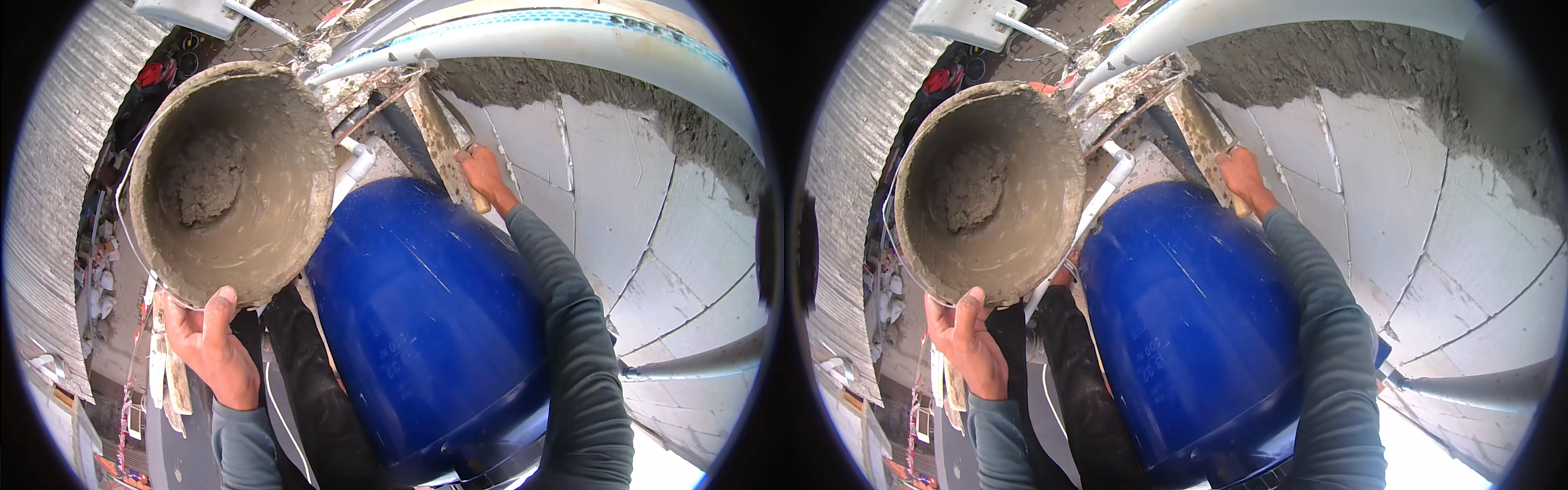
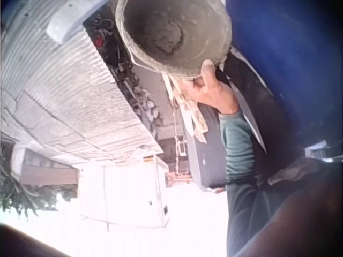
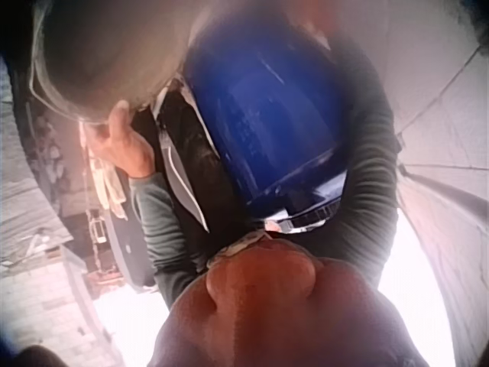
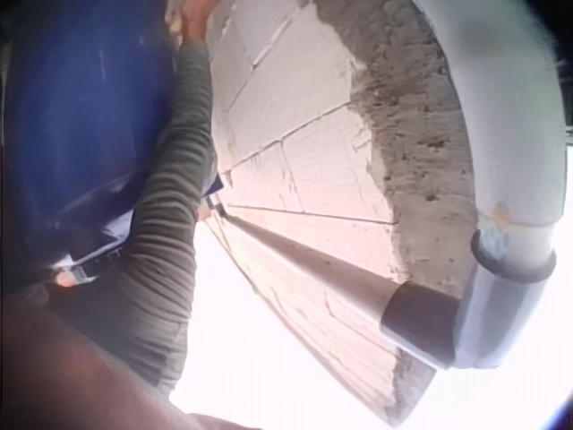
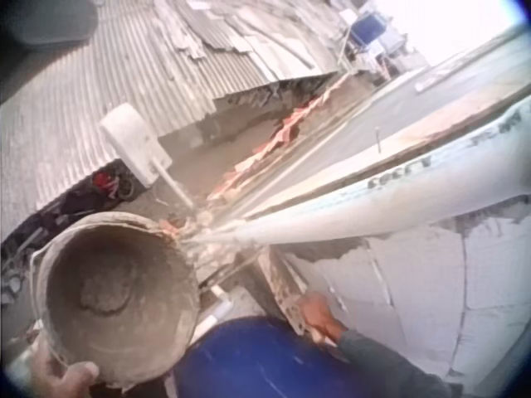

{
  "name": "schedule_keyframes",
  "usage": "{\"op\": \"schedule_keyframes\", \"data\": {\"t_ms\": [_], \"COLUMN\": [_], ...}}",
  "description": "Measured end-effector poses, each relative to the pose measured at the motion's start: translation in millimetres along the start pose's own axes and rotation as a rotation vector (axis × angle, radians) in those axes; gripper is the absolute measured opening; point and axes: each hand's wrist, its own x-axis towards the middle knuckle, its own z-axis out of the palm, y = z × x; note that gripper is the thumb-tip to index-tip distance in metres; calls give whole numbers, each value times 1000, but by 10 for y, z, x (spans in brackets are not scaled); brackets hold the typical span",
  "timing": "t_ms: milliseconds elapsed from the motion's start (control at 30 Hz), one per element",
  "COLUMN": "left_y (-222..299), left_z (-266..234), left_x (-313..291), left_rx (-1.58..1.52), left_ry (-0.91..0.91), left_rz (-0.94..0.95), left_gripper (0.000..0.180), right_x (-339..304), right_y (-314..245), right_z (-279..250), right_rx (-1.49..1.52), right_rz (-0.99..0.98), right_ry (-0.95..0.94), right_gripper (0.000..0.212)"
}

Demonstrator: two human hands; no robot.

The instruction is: The person applies mortar to a wall surface near a blue water tank using a trowel, scooping the material from a bucket and smoothing it against the masonry and around pipes.

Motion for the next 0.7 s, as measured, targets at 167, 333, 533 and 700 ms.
{"op": "schedule_keyframes", "data": {"t_ms": [167, 333, 533, 700], "left_y": [-9, -5, 26, -28], "left_z": [22, 47, 13, 4], "left_x": [-6, 5, -13, 17], "left_rx": [7, 7, 2, 31], "left_ry": [10, -24, 2, -20], "left_rz": [7, 11, -1, 23], "left_gripper": [41, 44, 44, 44], "right_x": [398, 483, 63, 312], "right_y": [-52, -116, -133, 179], "right_z": [196, -206, -365, -191], "right_rx": [-208, -149, 13, -283], "right_rz": [-159, -63, -38, -189], "right_ry": [97, 39, 16, 56], "right_gripper": [52, 48, 45, 45]}}
